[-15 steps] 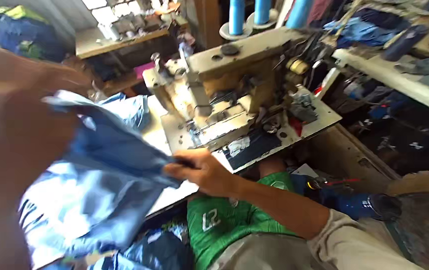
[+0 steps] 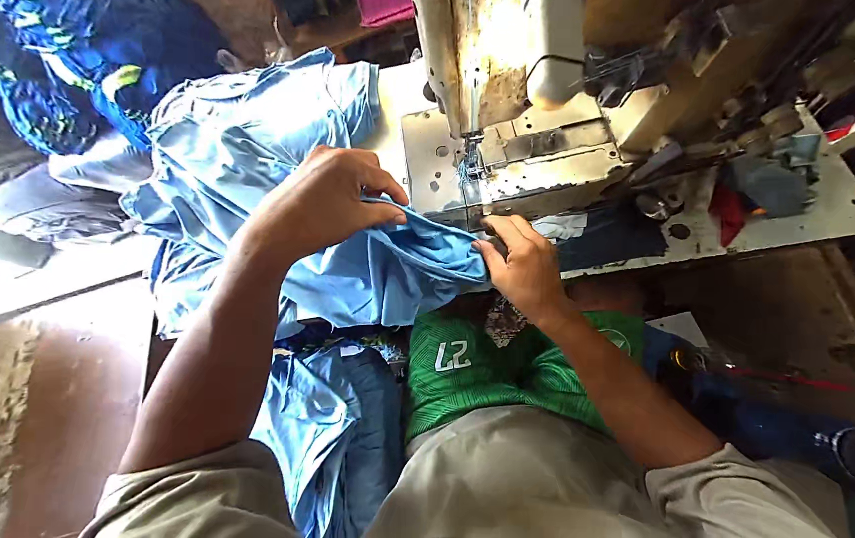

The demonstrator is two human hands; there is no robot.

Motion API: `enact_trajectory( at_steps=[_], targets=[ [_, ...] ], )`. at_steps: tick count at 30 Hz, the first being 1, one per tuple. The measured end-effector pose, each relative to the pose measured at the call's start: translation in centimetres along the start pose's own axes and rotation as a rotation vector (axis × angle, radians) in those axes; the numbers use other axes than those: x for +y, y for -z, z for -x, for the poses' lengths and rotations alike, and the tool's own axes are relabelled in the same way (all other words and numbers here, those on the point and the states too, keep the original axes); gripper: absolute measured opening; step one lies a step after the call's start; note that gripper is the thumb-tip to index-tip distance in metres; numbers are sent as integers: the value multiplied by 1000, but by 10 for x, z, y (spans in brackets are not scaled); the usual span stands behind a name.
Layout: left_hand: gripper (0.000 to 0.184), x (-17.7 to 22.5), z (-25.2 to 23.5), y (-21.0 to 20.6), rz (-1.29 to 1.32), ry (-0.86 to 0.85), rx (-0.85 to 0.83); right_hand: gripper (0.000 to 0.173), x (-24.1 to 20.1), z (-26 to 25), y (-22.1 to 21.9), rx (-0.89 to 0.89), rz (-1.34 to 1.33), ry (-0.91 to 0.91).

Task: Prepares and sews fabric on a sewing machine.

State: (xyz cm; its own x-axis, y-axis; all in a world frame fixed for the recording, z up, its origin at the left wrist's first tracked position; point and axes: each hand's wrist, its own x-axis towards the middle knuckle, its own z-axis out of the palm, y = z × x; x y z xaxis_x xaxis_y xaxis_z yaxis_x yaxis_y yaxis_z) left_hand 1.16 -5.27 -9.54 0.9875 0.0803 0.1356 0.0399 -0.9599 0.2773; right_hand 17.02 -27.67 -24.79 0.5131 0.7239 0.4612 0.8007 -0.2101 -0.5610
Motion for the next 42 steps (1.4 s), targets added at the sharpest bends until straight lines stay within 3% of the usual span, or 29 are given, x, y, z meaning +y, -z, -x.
enact_trajectory(
  at_steps=[4, 8, 11, 13, 17, 22, 24, 27, 32, 38, 42],
  targets=[
    [21, 7, -3, 2, -16, 16, -11, 25, -11, -10, -10, -37, -20, 122],
    [21, 11, 2, 3, -80, 74, -54, 11, 2, -11, -7, -162, -403, 54],
    [17, 10, 9, -4, -53, 94, 109, 8, 6, -7, 4, -196, -775, -74],
    [17, 11, 5, -14, 7, 91, 241, 7, 8, -5, 8, -194, -859, -95],
    [12, 25, -7, -52, 239, 44, 470, 13, 17, -11, 4, -167, -836, -43],
    [11, 21, -4, -54, 144, -7, 225, 10, 7, -21, 8, -55, -796, -5],
    [9, 12, -1, -47, 185, -36, 240, 10, 6, -25, 14, -35, -771, 12],
    [8, 9, 3, -43, 227, 16, 351, 13, -2, -24, 18, -65, -717, 70],
    [15, 29, -21, -72, 535, 203, 456, 12, 4, -6, 19, -165, -737, -49],
    [16, 24, -54, -98, 222, 257, 535, 13, 14, 5, 20, -107, -822, -150],
    [17, 9, -70, -104, 100, 275, 465, 30, 18, 8, 16, -82, -892, -195]
  ],
)
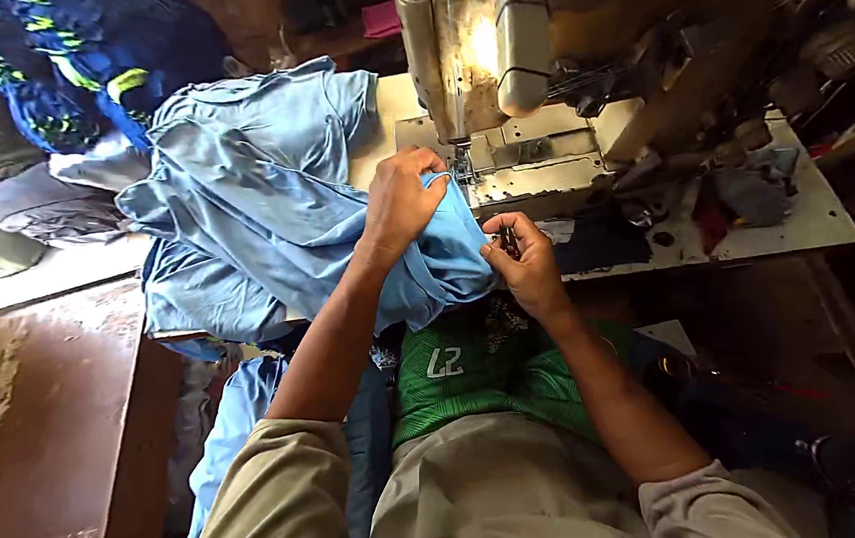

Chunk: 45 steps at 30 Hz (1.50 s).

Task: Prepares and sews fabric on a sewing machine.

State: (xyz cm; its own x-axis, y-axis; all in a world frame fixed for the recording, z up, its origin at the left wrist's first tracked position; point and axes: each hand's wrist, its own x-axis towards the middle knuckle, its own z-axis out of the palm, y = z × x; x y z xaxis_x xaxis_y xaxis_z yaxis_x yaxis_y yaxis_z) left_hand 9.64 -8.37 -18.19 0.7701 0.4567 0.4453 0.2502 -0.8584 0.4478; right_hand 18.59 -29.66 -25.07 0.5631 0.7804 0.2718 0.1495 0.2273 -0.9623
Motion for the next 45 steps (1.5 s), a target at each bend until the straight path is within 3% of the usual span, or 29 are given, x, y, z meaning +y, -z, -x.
enact_trajectory(
  at_steps=[10, 16, 20, 24, 32, 45],
  targets=[
    [27, -11, -44, -5, 4, 65, -55, 18, -5, -18, -2, 93, -70, 24],
    [52, -22, -71, -10, 43, 5, -77, 21, -10, -35, -15, 186, -8, 29],
    [39, -20, -71, -10, 183, -147, -3, 21, -13, -32, -20, 214, -12, 15],
    [27, -27, -69, -13, 235, -159, -9, 22, -17, -21, -17, 196, 28, 1],
    [44, -32, -83, -14, 148, -76, -75, 21, -12, -29, -19, 207, 26, 5],
    [43, -26, -75, -18, 37, -63, -30, 18, -15, -32, -23, 240, 33, 24]
  ],
)
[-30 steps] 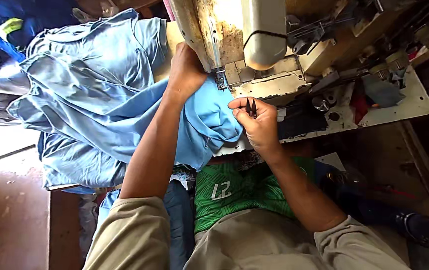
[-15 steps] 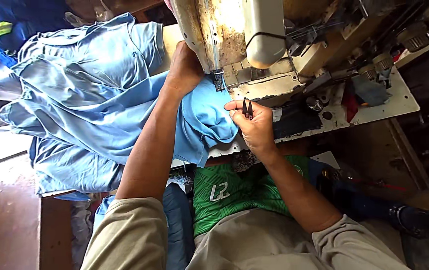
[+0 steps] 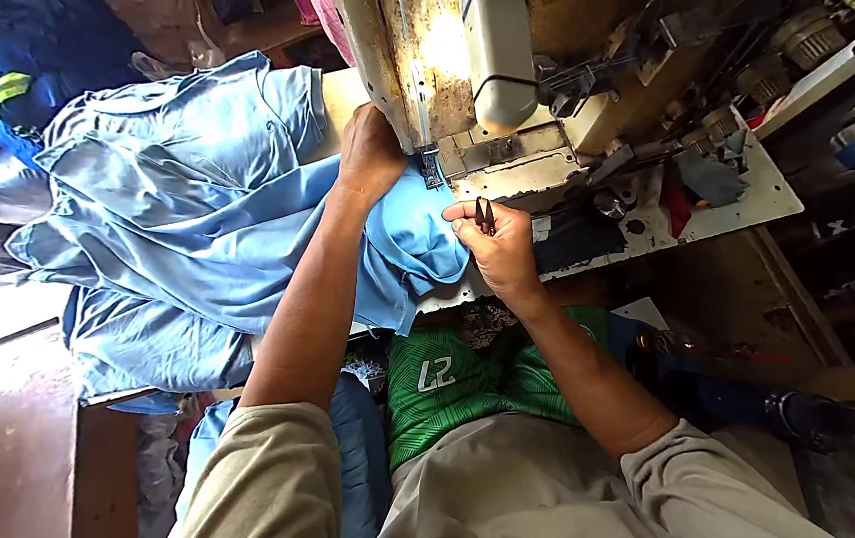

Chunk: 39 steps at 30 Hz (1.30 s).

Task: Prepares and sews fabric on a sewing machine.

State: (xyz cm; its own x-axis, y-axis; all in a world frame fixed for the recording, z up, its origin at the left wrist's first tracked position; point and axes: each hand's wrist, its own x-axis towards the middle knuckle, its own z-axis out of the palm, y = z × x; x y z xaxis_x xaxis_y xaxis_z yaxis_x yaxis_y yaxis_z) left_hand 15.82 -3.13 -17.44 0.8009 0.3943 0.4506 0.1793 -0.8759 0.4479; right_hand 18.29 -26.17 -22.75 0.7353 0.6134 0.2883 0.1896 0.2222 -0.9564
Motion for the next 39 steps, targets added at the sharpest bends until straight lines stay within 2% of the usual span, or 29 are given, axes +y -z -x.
enact_trajectory(
  at_steps=[6, 12, 15, 18, 20, 22, 24, 26, 29, 32, 35, 37, 39],
  targets=[
    [32, 10, 11, 4, -47, 23, 22, 16, 3, -11, -4, -26, -51, 57],
    [40, 2, 0, 6, -83, -37, -20, 14, 5, -14, -4, -30, -76, 56],
    [37, 2, 1, 2, -127, -30, 13, 15, 7, -12, -3, -45, -85, 65],
    [37, 7, 11, 1, -191, 17, 82, 13, -4, 12, 11, -92, -6, 7],
    [32, 20, 33, 6, -171, 33, 209, 12, -8, 20, 18, -124, 3, -8],
    [21, 37, 68, 11, -113, -65, 329, 12, -8, 17, 20, -161, -15, 12],
    [30, 48, 112, 17, -68, -202, 204, 12, -8, 11, 18, -191, -53, 57],
    [41, 54, 152, 25, -213, -214, 8, 12, -9, 6, 18, -220, -73, 77],
    [41, 49, 187, 45, -338, -172, -74, 17, 2, -10, 19, -279, -27, 75],
    [32, 63, 202, 68, -230, -202, -103, 26, 8, -17, 23, -366, 175, 113],
    [26, 84, 204, 70, -31, -280, -73, 28, -5, -5, 25, -379, 394, 259],
    [18, 86, 198, 58, 53, -283, -61, 23, -6, -1, 25, -394, 373, 300],
    [33, 76, 189, 43, -45, -232, -122, 19, -12, 10, 27, -396, 256, 238]
  ],
)
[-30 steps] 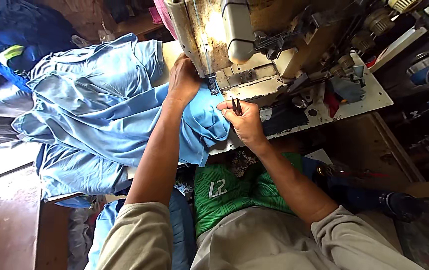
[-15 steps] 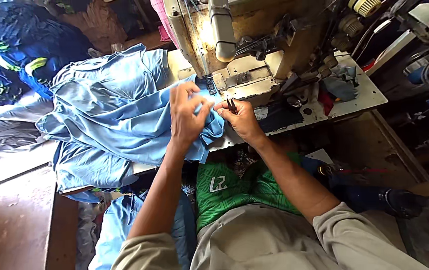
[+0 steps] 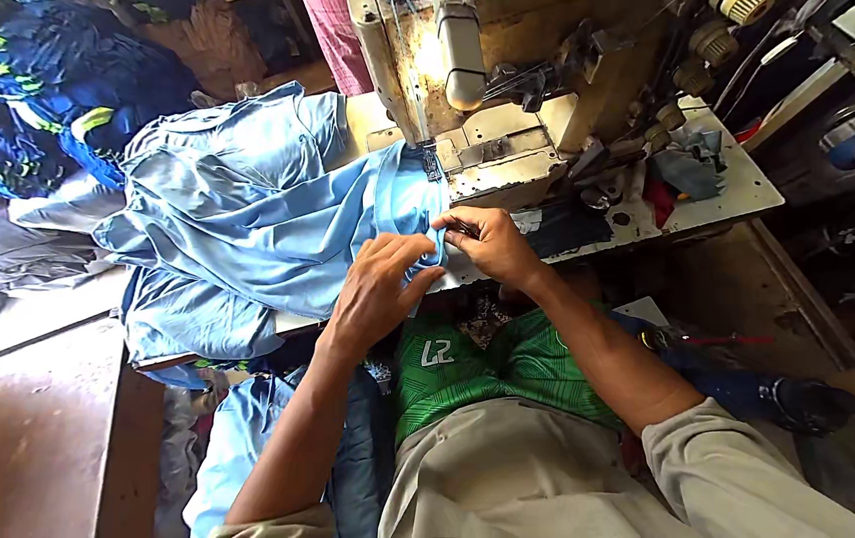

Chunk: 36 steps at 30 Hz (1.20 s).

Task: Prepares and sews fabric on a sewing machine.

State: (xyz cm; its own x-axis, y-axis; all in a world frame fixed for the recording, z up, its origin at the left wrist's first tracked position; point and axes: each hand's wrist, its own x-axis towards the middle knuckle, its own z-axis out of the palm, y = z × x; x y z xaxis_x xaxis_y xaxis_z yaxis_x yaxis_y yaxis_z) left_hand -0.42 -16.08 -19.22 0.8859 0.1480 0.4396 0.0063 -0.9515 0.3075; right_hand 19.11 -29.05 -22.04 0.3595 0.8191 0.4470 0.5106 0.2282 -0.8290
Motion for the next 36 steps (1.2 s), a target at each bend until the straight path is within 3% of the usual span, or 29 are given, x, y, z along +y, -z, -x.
enact_trajectory(
  at_steps=[2, 5, 9, 13, 15, 18, 20, 25, 32, 35, 36],
  targets=[
    [49, -17, -3, -13, -135, 34, -71, 18, 0, 10, 1, 30, -66, -27],
    [39, -18, 1, -6, -231, 4, -105, 19, 4, 6, 4, -3, 165, 51],
    [35, 17, 3, 16, -173, -72, 7, 17, 7, 5, 4, -44, 401, 242],
    [31, 10, 2, -16, 31, -180, 251, 15, 5, 15, 4, -102, 218, 293],
    [26, -8, 1, -46, -39, -176, 367, 15, 7, 23, 1, -59, 64, 248],
    [42, -33, -9, -70, -213, -130, 349, 14, 8, 34, -4, 35, -62, 162],
    [25, -40, -16, -70, -227, -135, 358, 13, 8, 37, -7, 73, -111, 83],
    [9, -34, -31, -44, -258, -133, 279, 12, 7, 30, -10, 147, -176, -13],
    [15, -33, -49, -21, -290, -99, 186, 12, 14, 7, -12, 196, -219, -83],
    [7, -35, -49, 1, -210, -97, -8, 11, 14, -1, -10, 190, -241, -69],
    [17, -36, -48, 9, -176, -95, -83, 10, 13, -4, -8, 184, -237, -66]
  ],
)
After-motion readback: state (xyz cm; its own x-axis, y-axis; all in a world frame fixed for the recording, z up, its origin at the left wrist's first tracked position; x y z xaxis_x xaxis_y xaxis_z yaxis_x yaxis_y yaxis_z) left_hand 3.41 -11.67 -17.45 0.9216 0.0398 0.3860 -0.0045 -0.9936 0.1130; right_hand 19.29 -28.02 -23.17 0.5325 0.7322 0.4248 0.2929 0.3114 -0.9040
